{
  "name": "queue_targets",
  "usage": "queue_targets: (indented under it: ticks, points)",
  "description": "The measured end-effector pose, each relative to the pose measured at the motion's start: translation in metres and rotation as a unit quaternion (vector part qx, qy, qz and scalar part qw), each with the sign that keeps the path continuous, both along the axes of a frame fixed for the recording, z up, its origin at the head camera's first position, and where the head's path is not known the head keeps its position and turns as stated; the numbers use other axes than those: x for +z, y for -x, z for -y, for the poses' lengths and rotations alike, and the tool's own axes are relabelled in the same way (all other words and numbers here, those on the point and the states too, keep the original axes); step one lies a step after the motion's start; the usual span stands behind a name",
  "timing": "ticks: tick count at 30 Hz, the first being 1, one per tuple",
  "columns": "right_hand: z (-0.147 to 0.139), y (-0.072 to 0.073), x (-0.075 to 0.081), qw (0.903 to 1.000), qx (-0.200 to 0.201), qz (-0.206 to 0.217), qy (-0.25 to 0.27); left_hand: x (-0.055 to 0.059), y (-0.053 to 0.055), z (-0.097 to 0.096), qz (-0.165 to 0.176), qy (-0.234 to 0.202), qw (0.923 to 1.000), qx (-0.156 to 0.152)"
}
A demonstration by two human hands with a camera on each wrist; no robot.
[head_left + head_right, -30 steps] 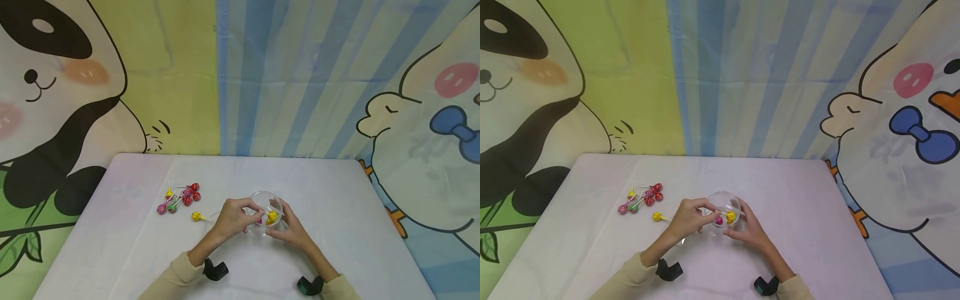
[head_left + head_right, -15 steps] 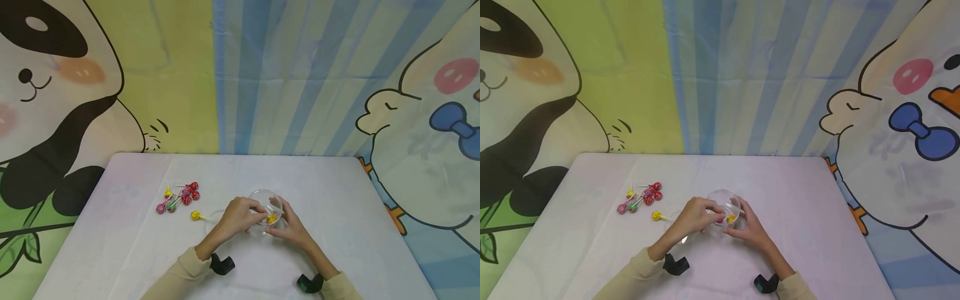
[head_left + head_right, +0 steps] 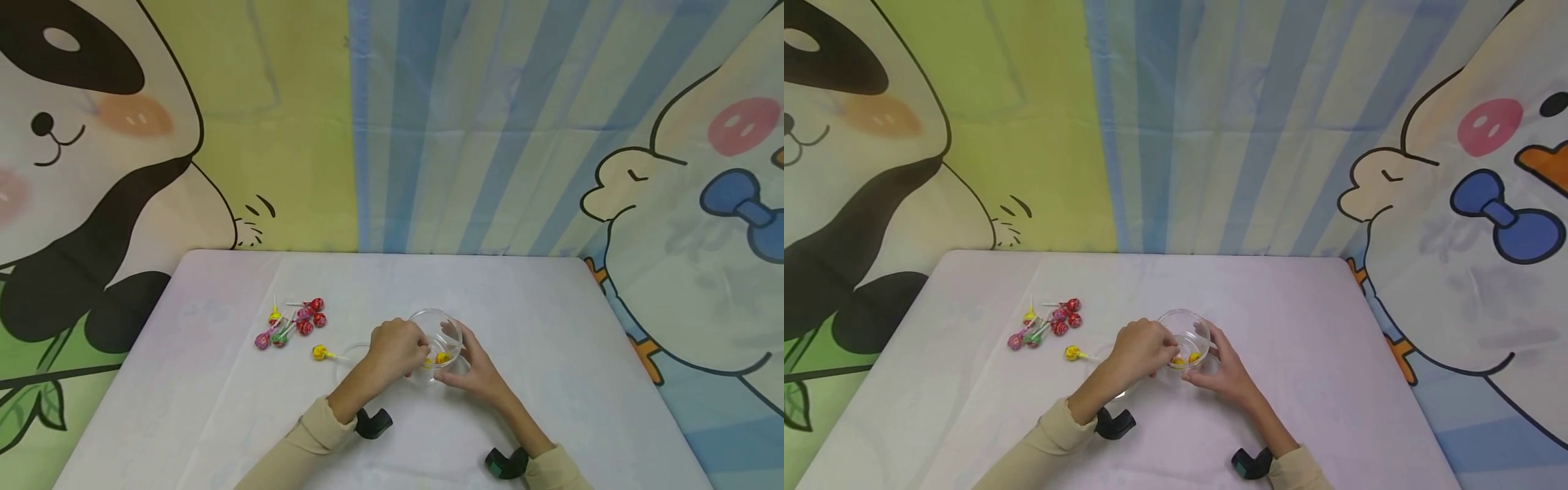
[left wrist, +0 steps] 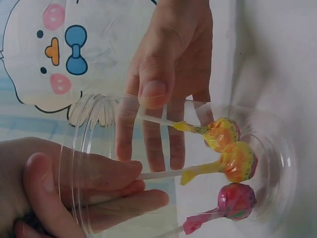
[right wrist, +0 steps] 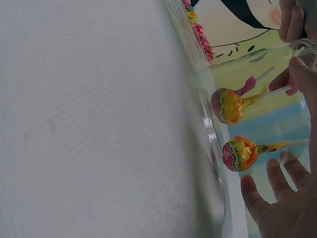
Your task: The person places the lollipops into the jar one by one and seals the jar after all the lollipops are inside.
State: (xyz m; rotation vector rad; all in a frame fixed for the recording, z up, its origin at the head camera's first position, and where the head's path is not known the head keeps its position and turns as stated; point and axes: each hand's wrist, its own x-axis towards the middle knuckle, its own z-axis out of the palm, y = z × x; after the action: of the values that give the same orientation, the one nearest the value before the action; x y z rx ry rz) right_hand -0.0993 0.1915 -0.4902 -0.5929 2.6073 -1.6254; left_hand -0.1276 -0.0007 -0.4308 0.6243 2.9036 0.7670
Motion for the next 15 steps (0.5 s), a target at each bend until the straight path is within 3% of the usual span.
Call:
queue_targets:
  ticks: [6,10,12,15]
  points:
    - [0.001,-0.001,0.003,0.9999,0.005,-0.002,0.009,0.007,-0.002,-0.001,-0.015,0.028,0.9995,-0.003]
    - [0.001,-0.001,0.003,1.0000,0.004,-0.006,0.002,0.005,-0.002,-0.001,-0.014,0.025,0.9996,-0.002]
    - [0.001,-0.002,0.003,0.9999,0.001,-0.010,-0.005,0.002,-0.002,0.001,-0.011,0.011,0.9999,-0.002]
    - [0.001,-0.002,0.003,0.9998,-0.001,-0.016,-0.010,-0.007,-0.003,0.006,-0.033,-0.052,0.9980,-0.014]
